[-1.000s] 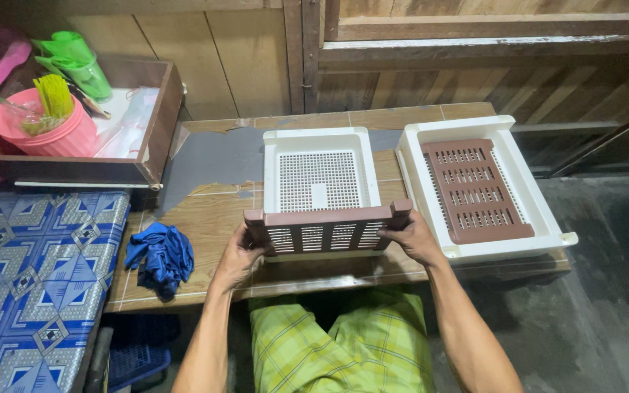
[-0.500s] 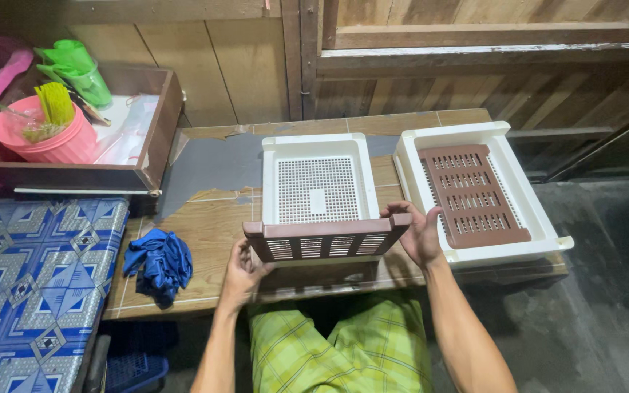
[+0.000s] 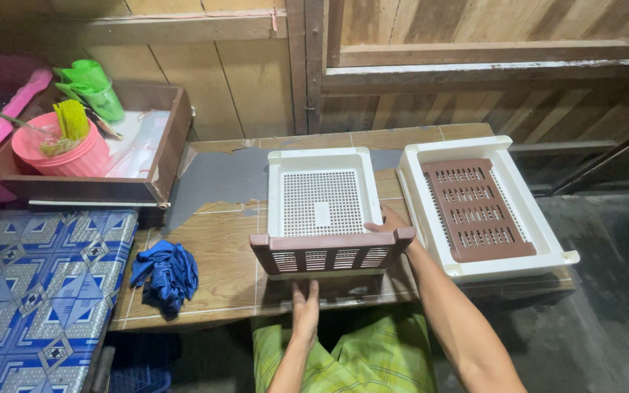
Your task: The person assembles a three-tier plastic dish rack by attaching brown side panels to white trays and stacking them. They repeatedly attach and detach the side panels to fit them onto the trays, then stack the trays to form a vertical rack.
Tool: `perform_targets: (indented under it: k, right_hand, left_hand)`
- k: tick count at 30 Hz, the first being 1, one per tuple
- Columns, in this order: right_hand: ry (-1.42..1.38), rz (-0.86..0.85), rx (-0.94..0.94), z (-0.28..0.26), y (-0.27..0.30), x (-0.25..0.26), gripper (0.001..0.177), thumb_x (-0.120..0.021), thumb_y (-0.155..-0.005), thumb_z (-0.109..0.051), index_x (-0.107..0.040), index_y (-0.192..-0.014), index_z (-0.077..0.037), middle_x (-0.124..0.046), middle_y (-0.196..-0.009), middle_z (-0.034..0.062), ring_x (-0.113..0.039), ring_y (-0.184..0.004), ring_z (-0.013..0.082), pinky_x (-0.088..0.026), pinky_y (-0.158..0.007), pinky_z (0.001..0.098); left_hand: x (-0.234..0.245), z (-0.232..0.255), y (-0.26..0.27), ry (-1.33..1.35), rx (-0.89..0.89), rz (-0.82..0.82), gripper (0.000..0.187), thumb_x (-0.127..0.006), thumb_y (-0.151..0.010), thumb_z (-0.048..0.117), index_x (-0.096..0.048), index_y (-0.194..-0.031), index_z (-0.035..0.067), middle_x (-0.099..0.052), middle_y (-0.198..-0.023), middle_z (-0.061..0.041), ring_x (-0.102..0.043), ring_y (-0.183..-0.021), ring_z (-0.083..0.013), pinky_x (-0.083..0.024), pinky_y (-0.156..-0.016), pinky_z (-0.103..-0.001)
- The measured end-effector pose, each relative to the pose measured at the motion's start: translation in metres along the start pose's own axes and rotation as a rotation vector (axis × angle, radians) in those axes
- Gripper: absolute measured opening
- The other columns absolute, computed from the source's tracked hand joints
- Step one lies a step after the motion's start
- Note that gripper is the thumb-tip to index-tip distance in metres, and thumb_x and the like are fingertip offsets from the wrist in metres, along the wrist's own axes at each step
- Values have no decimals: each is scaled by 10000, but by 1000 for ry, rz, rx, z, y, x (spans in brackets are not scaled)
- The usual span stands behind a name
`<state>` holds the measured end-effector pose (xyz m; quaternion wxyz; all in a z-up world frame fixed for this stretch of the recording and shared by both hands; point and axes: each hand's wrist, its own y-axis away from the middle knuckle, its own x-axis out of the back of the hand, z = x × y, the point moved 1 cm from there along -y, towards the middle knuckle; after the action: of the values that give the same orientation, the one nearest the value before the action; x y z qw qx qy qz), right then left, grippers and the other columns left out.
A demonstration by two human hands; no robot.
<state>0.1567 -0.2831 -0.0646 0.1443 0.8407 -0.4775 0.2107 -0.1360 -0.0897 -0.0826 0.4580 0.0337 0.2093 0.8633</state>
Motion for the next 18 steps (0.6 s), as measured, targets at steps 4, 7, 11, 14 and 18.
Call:
perform_targets:
  k: [4, 7, 11, 14, 18]
  right_hand:
    - [-30, -12, -80, -3, 11, -6, 656, -805, -742, -97, -581, -1338, 61, -733, -1232, 222, -711, -1116, 263, -559, -984, 369]
    - [-158, -6, 31, -19, 38, -22, 616, -794, -719, -74, -609, -1287, 76, -752, -1182, 220, -715, -1072, 265, -566, -964, 367]
    - [-177, 131, -111, -50, 78, -54, 776, -836, -703, -110, -433, -1335, 90, -693, -1198, 226, -691, -1094, 270, -572, -949, 369]
    - [-193, 234, -73, -82, 108, -83, 859, -841, -718, -143, -364, -1394, 91, -648, -1262, 259, -657, -1167, 310, -536, -1002, 400]
    - [-109, 297, -282, -109, 130, -89, 1205, -852, -802, -243, 48, -1506, 141, -494, -1357, 329, -540, -1273, 365, -441, -1092, 441]
  left_hand:
    - [-1, 6, -7, 47, -73, 34, 890, -595, -947, 464, -198, -1595, 0, -279, -1675, -161, -252, -1547, -270, -198, -1233, -381]
    - [20, 9, -22, 6, -86, 81, 851, -562, -971, 468, -213, -1599, 11, -240, -1688, -146, -222, -1552, -264, -188, -1238, -376]
    - [54, 4, -60, 88, -28, 50, 836, -525, -1009, 455, -115, -1613, 48, -171, -1701, -121, -171, -1569, -222, -159, -1237, -362]
    - [75, 5, -91, 244, -122, 9, 754, -443, -1006, 447, -205, -1621, 82, -245, -1684, -130, -290, -1532, -251, -240, -1232, -364]
    - [89, 5, -102, 237, -198, 34, 659, -361, -1068, 411, -248, -1614, 58, -279, -1684, -151, -303, -1521, -273, -249, -1229, -388]
